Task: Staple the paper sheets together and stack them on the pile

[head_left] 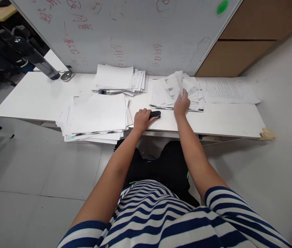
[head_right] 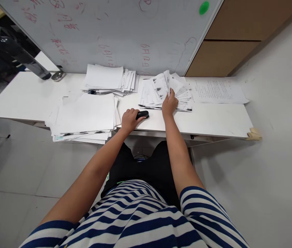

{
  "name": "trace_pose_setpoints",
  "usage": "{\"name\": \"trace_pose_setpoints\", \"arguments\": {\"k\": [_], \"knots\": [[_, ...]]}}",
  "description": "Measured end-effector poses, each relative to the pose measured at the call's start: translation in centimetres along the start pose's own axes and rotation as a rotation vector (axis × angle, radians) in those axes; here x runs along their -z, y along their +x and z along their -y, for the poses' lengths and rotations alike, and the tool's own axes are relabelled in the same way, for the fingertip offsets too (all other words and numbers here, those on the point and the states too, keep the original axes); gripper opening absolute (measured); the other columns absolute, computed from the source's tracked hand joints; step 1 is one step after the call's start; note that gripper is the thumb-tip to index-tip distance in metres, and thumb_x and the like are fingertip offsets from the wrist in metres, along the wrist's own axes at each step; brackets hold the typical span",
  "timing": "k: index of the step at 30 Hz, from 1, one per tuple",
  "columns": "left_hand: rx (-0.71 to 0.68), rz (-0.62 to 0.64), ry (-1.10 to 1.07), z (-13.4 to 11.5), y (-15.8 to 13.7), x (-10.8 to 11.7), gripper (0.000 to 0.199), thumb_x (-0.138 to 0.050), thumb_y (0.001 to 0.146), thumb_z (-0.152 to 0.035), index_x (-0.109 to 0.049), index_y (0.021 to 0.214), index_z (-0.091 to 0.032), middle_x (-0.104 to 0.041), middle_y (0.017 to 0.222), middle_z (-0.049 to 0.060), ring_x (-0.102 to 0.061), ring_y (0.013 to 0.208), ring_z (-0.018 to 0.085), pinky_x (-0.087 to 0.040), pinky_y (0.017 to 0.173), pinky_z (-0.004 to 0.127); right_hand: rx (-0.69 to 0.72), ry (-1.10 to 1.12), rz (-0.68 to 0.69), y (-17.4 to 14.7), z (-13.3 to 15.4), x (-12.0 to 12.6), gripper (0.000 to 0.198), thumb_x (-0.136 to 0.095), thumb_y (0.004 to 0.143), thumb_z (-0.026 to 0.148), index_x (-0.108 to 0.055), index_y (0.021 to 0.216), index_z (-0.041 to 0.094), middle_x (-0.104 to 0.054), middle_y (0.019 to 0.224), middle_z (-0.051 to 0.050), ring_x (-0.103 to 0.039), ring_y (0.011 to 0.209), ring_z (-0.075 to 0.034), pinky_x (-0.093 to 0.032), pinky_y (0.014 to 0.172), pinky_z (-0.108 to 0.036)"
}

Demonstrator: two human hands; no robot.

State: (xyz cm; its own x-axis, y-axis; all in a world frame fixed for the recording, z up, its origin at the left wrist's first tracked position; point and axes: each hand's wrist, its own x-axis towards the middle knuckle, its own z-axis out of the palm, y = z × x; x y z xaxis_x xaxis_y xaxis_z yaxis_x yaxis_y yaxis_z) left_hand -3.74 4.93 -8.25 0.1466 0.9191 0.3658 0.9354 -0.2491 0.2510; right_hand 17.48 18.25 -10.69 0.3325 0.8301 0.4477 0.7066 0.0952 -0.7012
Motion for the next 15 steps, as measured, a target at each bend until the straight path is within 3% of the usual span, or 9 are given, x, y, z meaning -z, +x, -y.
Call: {"name": "trace_pose_setpoints", "arguments": {"k": [4,10,15], "knots": [[0.012,-0.029,-0.026,0.3,0.0,-0.1,0.049,-0.048,0.093,-0.063,-0.065,0.105,-0.018,-0.066,0.099,0.013,-0.056,0.095,0.027,-0.039,0.077,0.036,-0.042,0.034,-0.060,-0.2,0.4,0.6,0.056,-0.025,0.102,0.041,-0.057,0.134,0.009,-0.069,0.120,-0.021,-0.067,0.110,-0.029,-0.047,0.100,-0.047],[0.045,-0.048,-0.040,0.6,0.0,-0.3,0.050,-0.050,0.092,-0.063,-0.066,0.107,-0.018,-0.065,0.101,0.015,-0.057,0.096,0.030,-0.038,0.078,0.038,0.024,0.104,-0.093,-2.5,1.5,4.6,0.060,-0.019,0.103,0.049,-0.054,0.138,0.014,-0.067,0.125,-0.018,-0.064,0.118,-0.028,-0.049,0.100,-0.044],[0.066,-0.042,-0.014,0.3,0.1,-0.2,0.047,-0.053,0.091,-0.062,-0.066,0.107,-0.020,-0.065,0.102,0.015,-0.057,0.099,0.031,-0.038,0.079,0.038,0.078,-0.019,0.011,-2.9,1.8,6.3,0.056,-0.022,0.104,0.041,-0.057,0.137,0.012,-0.072,0.117,-0.018,-0.068,0.111,-0.027,-0.051,0.097,-0.041]]}}
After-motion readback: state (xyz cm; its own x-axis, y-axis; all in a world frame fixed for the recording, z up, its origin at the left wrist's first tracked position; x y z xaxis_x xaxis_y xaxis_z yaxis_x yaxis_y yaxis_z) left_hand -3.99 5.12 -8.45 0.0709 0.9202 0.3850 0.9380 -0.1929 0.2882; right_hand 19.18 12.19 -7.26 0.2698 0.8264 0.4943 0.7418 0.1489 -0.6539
